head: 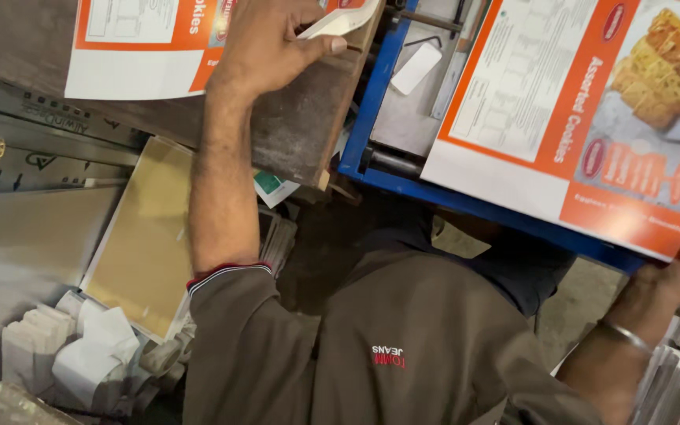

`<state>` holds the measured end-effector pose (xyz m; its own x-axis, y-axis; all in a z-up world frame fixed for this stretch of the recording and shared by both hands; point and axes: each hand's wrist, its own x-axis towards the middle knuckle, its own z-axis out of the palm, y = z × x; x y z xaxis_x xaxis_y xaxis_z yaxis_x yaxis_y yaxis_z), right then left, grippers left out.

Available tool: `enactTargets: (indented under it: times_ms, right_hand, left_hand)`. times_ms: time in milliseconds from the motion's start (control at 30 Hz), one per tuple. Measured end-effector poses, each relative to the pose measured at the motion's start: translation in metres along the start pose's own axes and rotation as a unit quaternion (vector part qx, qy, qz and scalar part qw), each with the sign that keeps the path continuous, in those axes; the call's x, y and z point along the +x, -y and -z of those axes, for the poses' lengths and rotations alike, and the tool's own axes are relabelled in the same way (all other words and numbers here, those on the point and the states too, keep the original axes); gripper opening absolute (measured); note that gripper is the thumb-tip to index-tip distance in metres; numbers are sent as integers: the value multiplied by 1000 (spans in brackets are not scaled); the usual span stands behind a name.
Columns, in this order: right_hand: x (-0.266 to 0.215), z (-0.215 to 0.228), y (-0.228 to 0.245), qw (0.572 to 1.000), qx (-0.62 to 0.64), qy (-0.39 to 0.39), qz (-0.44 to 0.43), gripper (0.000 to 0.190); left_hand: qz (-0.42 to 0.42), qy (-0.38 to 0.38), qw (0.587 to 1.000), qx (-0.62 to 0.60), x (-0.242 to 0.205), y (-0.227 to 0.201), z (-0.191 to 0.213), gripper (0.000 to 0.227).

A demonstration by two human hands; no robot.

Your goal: The person repeatedly picks up printed sheets labeled 'Assorted Cookies' and feeds them into a blue roller machine. The hands guide the sheets through the rollers and then remove them from the other side, repeating this process continuously.

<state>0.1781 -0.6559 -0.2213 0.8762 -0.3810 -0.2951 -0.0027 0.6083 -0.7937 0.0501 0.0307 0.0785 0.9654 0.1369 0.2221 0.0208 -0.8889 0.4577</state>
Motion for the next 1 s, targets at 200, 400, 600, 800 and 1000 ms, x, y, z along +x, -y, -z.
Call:
enactTargets:
  times_ms: [200,400,600,800,1000]
  right_hand:
    - [-66,21,-4,998,-34,-7,60,35]
    - [-95,1,6,991,-64,-23,114,47]
    - [-51,-40,0,983,-45,50,171,44]
    - [3,-77,-32,983,-47,0,179,31]
    - [-3,-72,-62,997,-69,40,-13,16]
  left_hand:
    - [-148,-48,984,90,-26,-6,-41,35]
    - [-102,-58,979,165,-54,-26,-76,44]
    - [-102,-89,969,207,-61,-25,-94,38]
    - [-93,-94,968,214,-66,-20,-105,43]
    - [-70,-54,981,172,-66,-31,-95,54]
